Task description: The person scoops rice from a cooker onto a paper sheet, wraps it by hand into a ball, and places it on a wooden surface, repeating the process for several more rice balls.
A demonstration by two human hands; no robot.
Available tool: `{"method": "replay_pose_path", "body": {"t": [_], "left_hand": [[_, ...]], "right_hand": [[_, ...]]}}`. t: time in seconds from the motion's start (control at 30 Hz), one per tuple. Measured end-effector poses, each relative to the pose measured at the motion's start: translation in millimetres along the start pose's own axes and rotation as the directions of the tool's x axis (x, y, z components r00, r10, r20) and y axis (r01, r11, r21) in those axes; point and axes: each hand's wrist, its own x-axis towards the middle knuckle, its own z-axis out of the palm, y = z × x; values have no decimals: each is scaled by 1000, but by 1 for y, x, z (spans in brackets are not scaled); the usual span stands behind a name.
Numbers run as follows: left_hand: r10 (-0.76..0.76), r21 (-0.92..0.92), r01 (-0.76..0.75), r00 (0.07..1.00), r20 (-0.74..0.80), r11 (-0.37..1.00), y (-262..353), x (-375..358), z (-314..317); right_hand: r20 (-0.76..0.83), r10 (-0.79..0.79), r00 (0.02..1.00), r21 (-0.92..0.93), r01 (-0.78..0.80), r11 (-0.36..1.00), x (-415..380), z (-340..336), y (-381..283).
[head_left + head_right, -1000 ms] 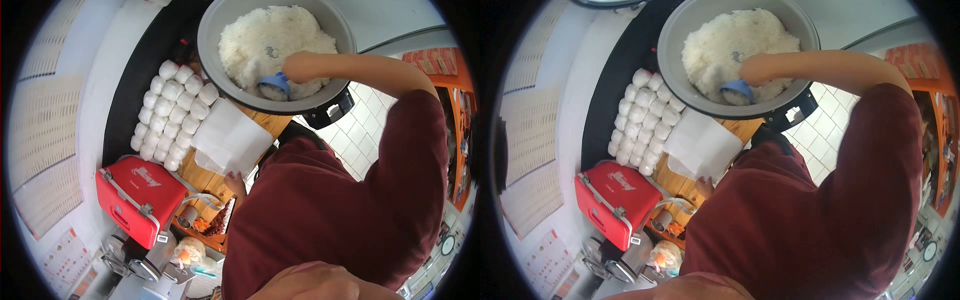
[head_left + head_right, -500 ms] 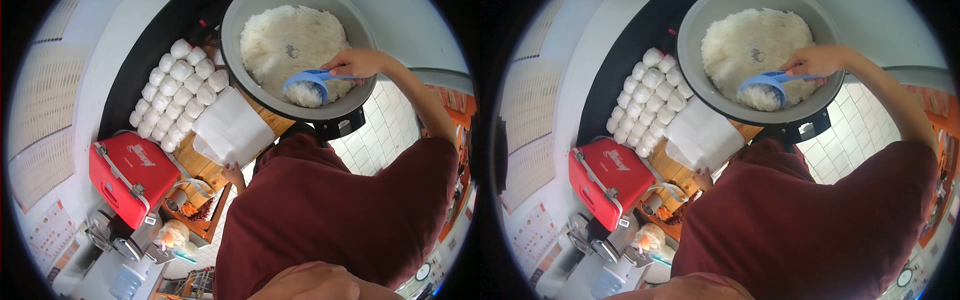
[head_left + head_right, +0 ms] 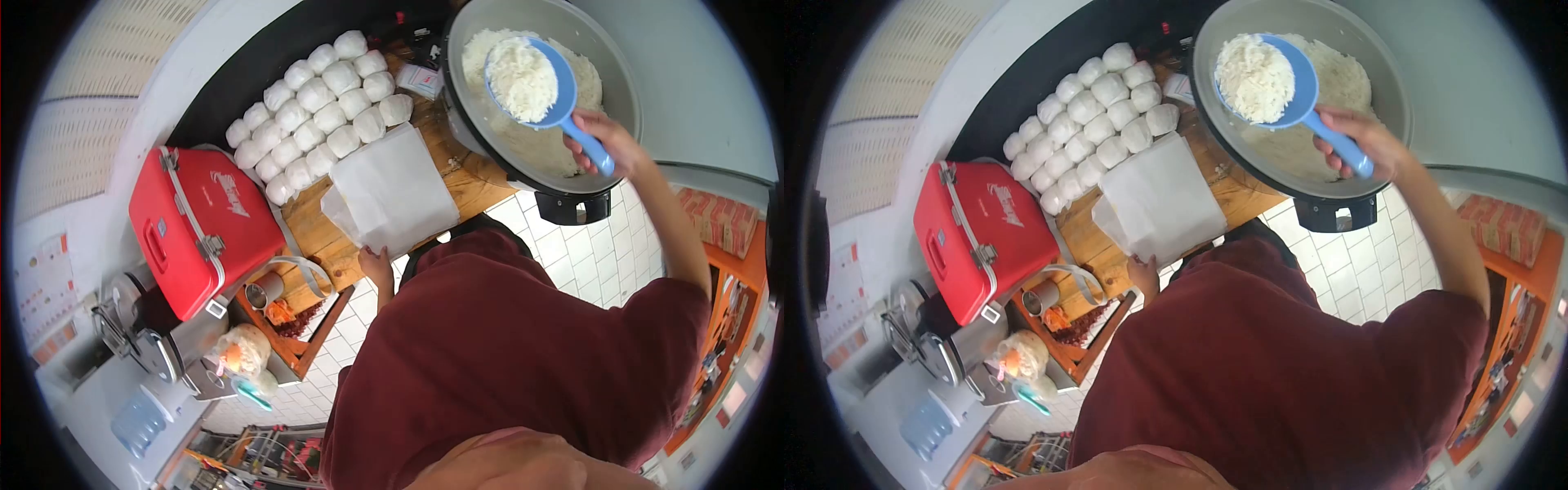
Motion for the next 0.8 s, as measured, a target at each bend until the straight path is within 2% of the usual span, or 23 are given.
{"method": "replay_pose_path", "body": {"t": [0.07, 0.1, 0.17, 0.2, 0.23, 0.3, 0.37, 0.43, 0.5, 0.57, 0.6, 0.63, 0.7, 0.73, 0.77, 0.8], "left_hand": [[70, -24, -70, 998, -3, 997, 7, -2, -4], [57, -24, -57, 998, -14, 998, 11, -4, -5], [29, -146, -20, 998, 58, 989, 13, -4, -9], [130, -87, -127, 991, 25, 988, 4, -3, -6], [121, -84, -119, 992, 19, 989, 2, -3, -10], [154, -26, -152, 980, 129, 988, 0, 3, -13], [150, -40, -146, 978, 147, 988, -5, 6, -13], [132, -63, -123, 974, 182, 990, -13, 9, -13], [142, -13, -142, 971, 193, 990, -13, 12, -13], [184, 47, -197, 962, 202, 979, -15, 14, -12], [194, 59, -213, 953, 231, 975, -22, 17, -10], [216, 33, -229, 949, 232, 973, -25, 17, -8], [153, 102, -187, 948, 278, 977, -26, 20, -10], [130, 75, -157, 950, 283, 985, -26, 21, -9], [98, 56, -119, 952, 290, 991, -29, 21, -10], [94, 73, -121, 949, 301, 990, -26, 20, -11]], "right_hand": [[189, -115, 975, 262, 63, 963, -6, 23, 24], [282, -91, 955, 427, -40, 904, -9, 35, 33], [396, -164, 904, 536, -82, 840, -5, 64, 64], [451, -141, 881, 614, -191, 766, -4, 77, 84], [502, -129, 856, 675, -294, 677, -6, 87, 99], [488, -191, 852, 705, -256, 661, -13, 101, 112], [394, -281, 875, 659, -55, 750, -24, 82, 102], [292, -313, 904, 507, 132, 852, -41, 54, 70], [105, -270, 957, 132, 256, 958, -60, 30, 36], [-145, -226, 963, -151, 204, 967, -65, 23, 5], [-223, -176, 959, -294, 106, 950, -64, 14, -7], [-246, -189, 951, -286, 115, 951, -58, 5, -14], [-285, 8, 959, -582, -179, 794, -40, -17, -25], [-288, 34, 957, -719, -240, 653, -28, -27, -28], [-292, 47, 955, -704, -248, 665, -16, -34, -30], [-257, 106, 961, -829, -275, 487, -2, -39, -33]]}}
